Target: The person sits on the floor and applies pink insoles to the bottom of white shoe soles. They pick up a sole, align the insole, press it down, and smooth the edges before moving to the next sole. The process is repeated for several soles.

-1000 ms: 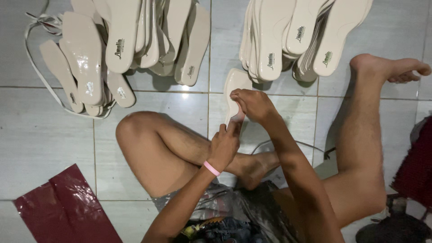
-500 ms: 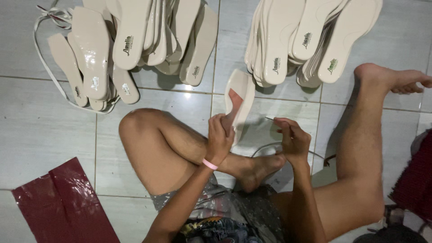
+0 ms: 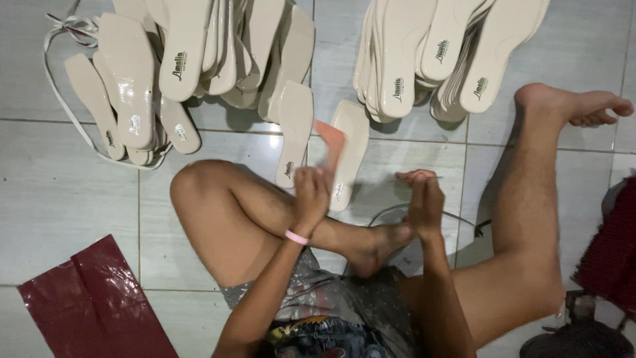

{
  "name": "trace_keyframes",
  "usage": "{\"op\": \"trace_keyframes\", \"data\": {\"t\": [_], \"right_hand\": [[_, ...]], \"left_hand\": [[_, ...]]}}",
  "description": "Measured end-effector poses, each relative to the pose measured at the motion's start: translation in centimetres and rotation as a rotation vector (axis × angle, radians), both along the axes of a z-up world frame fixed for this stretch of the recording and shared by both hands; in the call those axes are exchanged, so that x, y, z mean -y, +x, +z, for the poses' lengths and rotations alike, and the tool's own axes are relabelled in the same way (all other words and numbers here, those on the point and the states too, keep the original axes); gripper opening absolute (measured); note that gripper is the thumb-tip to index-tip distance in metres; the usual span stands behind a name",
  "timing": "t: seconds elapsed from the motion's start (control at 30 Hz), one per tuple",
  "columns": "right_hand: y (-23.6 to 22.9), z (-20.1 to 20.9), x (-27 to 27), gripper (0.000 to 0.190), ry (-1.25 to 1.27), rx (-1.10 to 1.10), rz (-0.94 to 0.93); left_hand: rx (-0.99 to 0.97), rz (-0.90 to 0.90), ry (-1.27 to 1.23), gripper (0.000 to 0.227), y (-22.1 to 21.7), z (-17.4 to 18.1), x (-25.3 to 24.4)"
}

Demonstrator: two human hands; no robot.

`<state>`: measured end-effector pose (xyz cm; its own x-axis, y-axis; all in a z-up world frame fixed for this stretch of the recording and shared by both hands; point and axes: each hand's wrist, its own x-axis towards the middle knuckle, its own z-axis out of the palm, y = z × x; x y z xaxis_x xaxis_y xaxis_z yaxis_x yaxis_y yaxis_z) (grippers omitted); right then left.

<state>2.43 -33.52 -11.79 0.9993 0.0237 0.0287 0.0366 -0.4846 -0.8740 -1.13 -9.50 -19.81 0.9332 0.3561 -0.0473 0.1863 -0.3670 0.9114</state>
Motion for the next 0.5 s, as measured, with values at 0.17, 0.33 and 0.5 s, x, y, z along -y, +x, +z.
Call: {"op": "trace_keyframes", "data": {"t": [0.17,0.33,0.5], "right_hand": [[-0.8,-2.5,-2.9,0.022,0.08,-0.278,0.026],[-1.6,-2.7,-3.6,0.022,-0.218,0.109,0.219],[-1.7,-2.9,-4.8,0.081,-0.253,-0.114,0.336]], "left_hand": [[-0.028,-0.21,0.211,0.053,-1.2,2.3,1.8],[0.044,-0.53,0.158,0.083,-0.6,5.8,-3.2],[0.029,-0.78,0.326,0.089,0.5,6.9,-4.3]]}}
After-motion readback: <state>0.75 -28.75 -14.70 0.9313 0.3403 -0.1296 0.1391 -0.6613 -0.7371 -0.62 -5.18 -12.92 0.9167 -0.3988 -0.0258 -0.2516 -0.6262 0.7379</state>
